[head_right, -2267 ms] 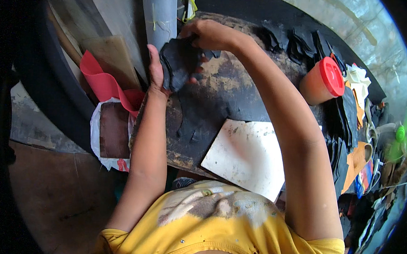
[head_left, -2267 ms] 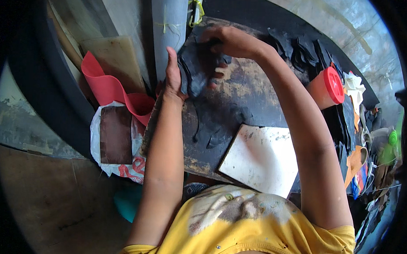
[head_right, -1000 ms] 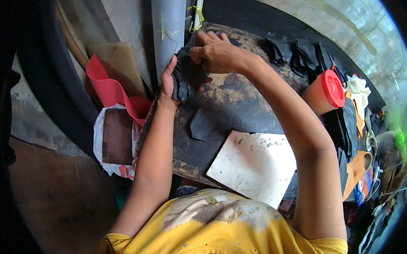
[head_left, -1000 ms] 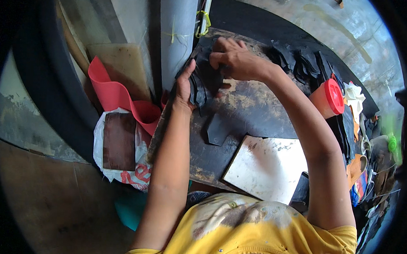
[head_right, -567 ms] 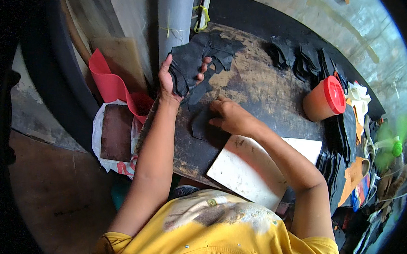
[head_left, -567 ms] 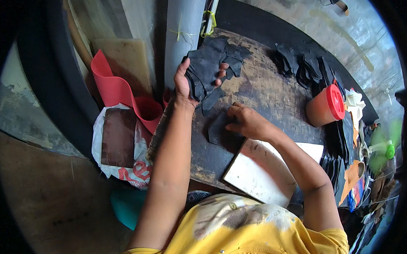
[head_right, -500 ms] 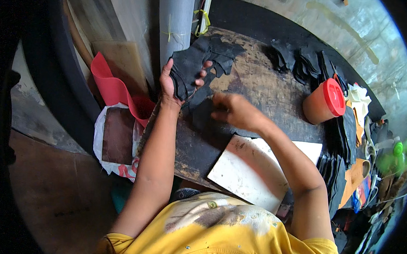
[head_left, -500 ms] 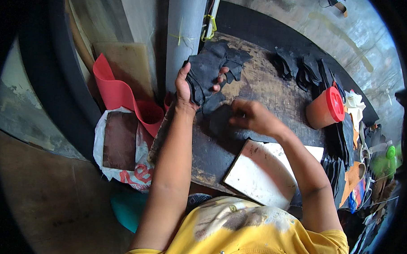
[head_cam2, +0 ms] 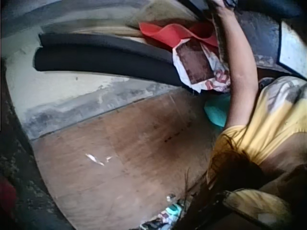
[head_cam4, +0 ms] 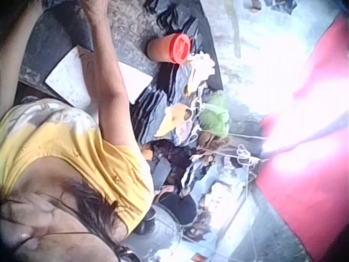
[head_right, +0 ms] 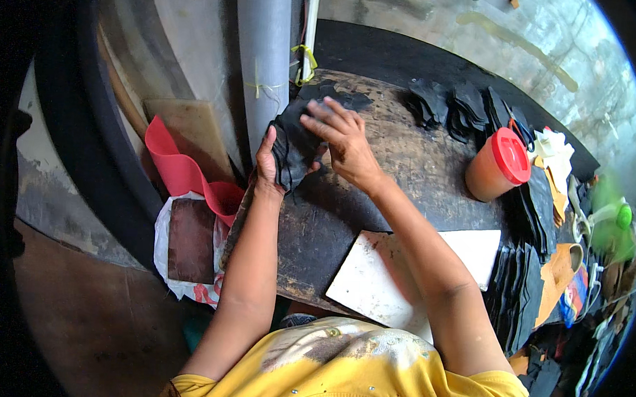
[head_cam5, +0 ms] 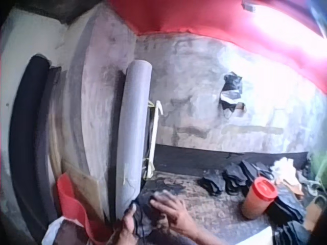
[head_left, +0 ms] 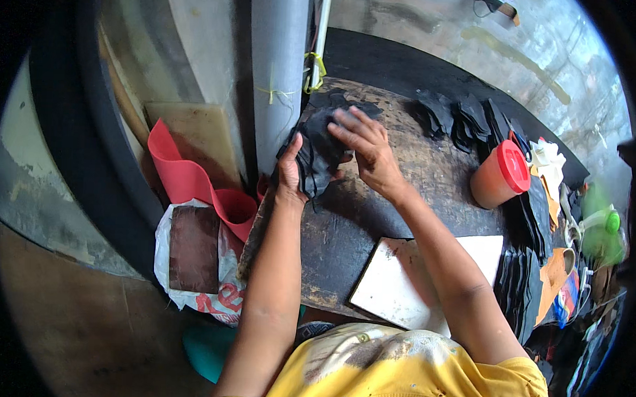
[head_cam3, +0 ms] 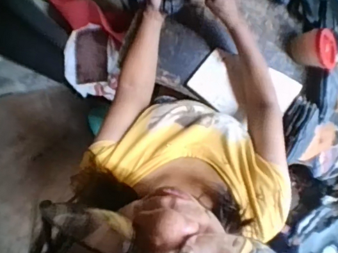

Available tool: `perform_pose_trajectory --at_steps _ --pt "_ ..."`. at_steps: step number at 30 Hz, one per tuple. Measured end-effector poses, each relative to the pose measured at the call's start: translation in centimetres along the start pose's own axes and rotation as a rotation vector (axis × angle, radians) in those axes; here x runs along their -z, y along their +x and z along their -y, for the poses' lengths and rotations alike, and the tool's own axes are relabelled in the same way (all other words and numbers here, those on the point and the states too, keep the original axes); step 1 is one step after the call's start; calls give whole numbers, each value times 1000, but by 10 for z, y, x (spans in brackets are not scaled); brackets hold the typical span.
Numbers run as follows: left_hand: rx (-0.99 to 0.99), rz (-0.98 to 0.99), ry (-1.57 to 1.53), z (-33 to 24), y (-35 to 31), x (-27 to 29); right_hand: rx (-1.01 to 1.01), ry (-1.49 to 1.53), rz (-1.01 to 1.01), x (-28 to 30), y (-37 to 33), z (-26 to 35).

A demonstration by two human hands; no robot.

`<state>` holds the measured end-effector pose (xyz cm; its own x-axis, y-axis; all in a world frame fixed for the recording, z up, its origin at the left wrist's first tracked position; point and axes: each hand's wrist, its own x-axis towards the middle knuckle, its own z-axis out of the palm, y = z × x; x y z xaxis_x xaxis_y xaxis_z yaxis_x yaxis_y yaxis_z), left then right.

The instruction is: The person repeatedly picks up black rubber pieces from a workbench, aligns them, and stacks them into a pile. The hands handle the parts one at a time, turning and folding them before placing them on the growing stack.

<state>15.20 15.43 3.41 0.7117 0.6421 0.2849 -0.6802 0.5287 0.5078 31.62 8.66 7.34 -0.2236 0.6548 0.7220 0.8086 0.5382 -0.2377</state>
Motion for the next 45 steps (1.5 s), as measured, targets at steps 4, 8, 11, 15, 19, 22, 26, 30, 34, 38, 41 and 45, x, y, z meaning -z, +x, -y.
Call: perform_pose_trajectory --at_steps 4,8,11,15,19,22,26,30,34,38,41,45 --pt "7 -38 -39 3 5 3 -401 328 -268 -15 -16 10" --pt "-145 -312 184 13 5 -4 -549 440 -197 -27 -21 21" --pt "-255 -163 159 18 6 -11 -450 350 -142 -27 -23 25" --pt "-214 -167 223 19 3 -16 -247 27 -70 -19 -24 22" --pt "-219 -110 35 16 4 -20 -232 190 -75 -13 -27 14" --pt "-181 -11 -57 12 3 -23 -344 469 -121 -11 -27 6" --pt "-130 -11 101 12 2 -23 -456 616 -202 -11 -26 2" --pt "-97 -45 255 17 2 -20 -556 607 -264 -12 -29 7" --pt "-54 -77 184 21 3 -21 -439 270 -148 -11 -31 13" --pt "-92 -65 211 19 6 -24 -455 288 -78 -6 -31 11" --pt "-67 21 134 14 6 -26 -418 385 -78 -2 -32 8" --pt "-146 -43 117 11 4 -27 -221 271 -47 -2 -33 3"
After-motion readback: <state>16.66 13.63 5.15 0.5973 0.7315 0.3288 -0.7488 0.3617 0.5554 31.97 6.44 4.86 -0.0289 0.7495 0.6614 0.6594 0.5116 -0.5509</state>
